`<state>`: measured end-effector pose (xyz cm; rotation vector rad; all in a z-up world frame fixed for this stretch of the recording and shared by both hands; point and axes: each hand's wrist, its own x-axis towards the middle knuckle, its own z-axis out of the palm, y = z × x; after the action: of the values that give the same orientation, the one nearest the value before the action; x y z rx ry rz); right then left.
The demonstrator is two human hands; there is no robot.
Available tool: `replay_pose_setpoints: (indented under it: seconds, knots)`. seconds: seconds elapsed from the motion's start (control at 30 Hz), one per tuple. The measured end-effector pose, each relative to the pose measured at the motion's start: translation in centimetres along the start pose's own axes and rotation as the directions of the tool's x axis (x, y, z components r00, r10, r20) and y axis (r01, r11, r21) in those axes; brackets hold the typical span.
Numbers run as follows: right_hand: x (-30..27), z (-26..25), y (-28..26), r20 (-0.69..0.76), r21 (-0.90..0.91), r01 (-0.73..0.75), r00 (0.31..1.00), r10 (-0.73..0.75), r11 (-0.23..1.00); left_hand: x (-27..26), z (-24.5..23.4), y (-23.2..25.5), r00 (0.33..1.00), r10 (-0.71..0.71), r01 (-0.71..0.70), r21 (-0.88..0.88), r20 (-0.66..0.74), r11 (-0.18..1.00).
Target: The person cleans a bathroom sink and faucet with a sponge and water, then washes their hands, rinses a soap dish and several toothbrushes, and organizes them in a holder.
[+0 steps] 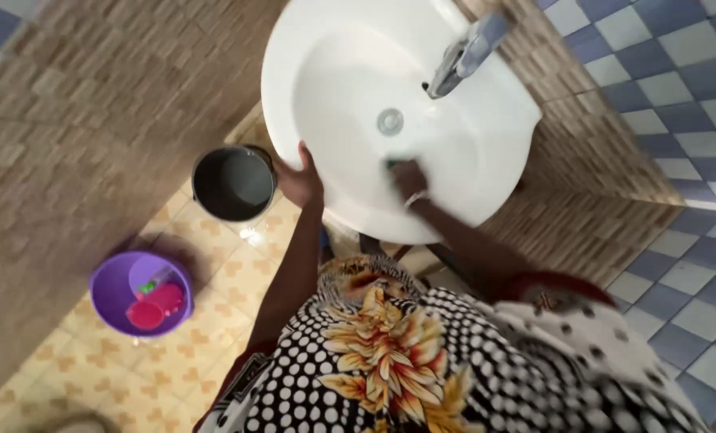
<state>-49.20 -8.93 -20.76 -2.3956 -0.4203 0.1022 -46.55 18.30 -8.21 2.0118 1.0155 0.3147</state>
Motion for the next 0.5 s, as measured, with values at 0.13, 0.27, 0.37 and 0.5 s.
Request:
replay_pose_setpoints:
  seconds: [0.13, 0.27, 0.37, 0.5]
  knots:
    - [4.0, 1.1, 2.9, -0.321, -0.083, -0.124, 0.943, 0.091, 0.989, -0.4, -0.6, 0.2, 0.997, 0.072, -0.073, -0.019, -0.032, 0.997]
    - [8.0, 3.4, 3.0, -0.365, -0.215, 0.089, 0.916, -0.164, 0.973, 0.1, -1.3, 1.3, 0.999, 0.043, -0.043, -0.053, 0.004, 0.998]
    - [10.5, 1.0, 6.3, -0.013, 0.403, -0.572, 0.777, 0.630, 0.714, -0.4, -1.1, 1.0, 0.997, 0.083, -0.083, -0.037, -0.001, 0.996]
    - [9.0, 1.8, 4.9, -0.240, -0.430, -0.009, 0.965, -0.104, 0.903, -0.5, -1.1, 0.7, 0.998, 0.068, -0.068, 0.032, -0.015, 0.997]
